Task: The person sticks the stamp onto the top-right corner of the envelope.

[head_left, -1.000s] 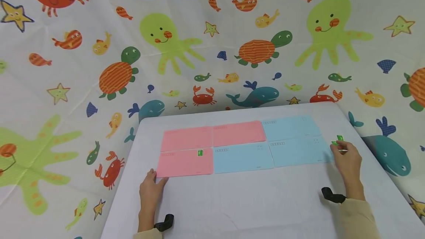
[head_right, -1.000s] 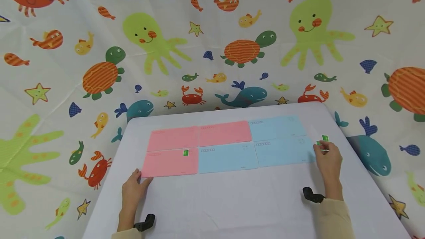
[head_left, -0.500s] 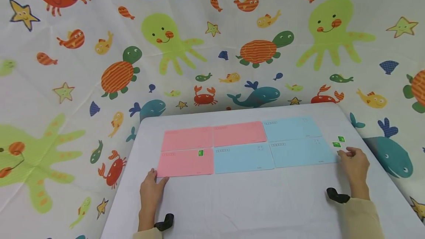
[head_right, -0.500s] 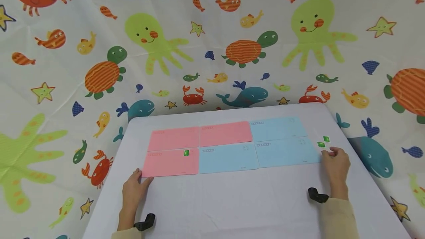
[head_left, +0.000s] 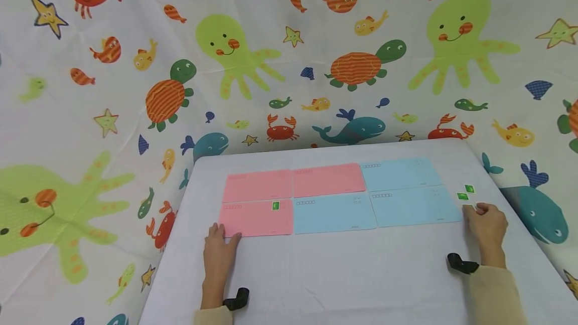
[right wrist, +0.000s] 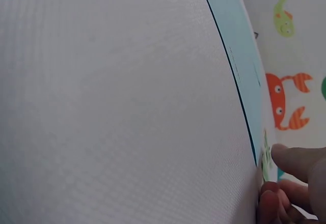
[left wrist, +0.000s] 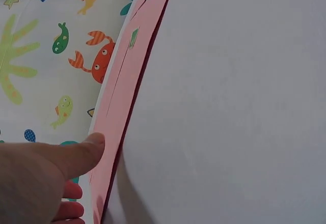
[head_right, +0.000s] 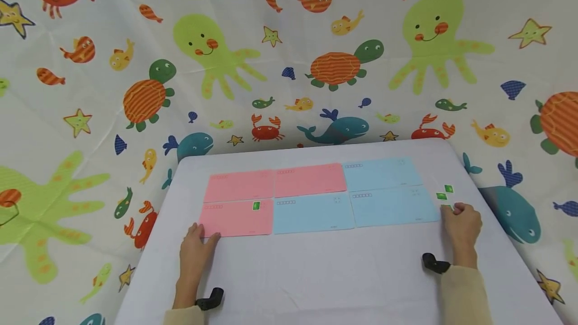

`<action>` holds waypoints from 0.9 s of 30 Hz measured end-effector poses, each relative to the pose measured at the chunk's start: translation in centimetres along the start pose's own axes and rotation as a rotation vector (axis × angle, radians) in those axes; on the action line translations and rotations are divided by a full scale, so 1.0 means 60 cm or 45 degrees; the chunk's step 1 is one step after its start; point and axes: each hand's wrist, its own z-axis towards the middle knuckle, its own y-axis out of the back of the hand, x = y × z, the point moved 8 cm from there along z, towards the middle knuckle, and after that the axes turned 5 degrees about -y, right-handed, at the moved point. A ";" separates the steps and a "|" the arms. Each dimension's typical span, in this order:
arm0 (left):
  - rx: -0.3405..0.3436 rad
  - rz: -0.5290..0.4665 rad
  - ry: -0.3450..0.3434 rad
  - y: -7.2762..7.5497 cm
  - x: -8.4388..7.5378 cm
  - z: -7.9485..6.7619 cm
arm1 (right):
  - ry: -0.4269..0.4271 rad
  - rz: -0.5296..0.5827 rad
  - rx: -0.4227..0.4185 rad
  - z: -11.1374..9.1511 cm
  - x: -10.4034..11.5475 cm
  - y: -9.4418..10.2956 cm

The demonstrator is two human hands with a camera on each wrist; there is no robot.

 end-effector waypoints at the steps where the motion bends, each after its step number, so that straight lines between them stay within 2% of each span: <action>1: -0.007 -0.004 -0.018 -0.003 -0.007 0.001 | -0.009 0.000 0.008 0.000 0.000 -0.001; 7: -0.025 -0.011 -0.112 -0.022 -0.054 0.001 | -0.025 -0.031 0.032 -0.001 0.000 -0.008; 13: -0.004 -0.017 -0.160 -0.040 -0.092 -0.003 | 0.001 -0.078 0.019 0.001 0.004 -0.014; 22: 0.010 -0.018 -0.297 -0.068 -0.145 -0.006 | 0.024 -0.047 -0.010 -0.001 0.008 -0.022; 27: 0.028 -0.038 -0.386 -0.088 -0.181 -0.007 | -0.004 -0.025 -0.019 -0.004 0.006 -0.027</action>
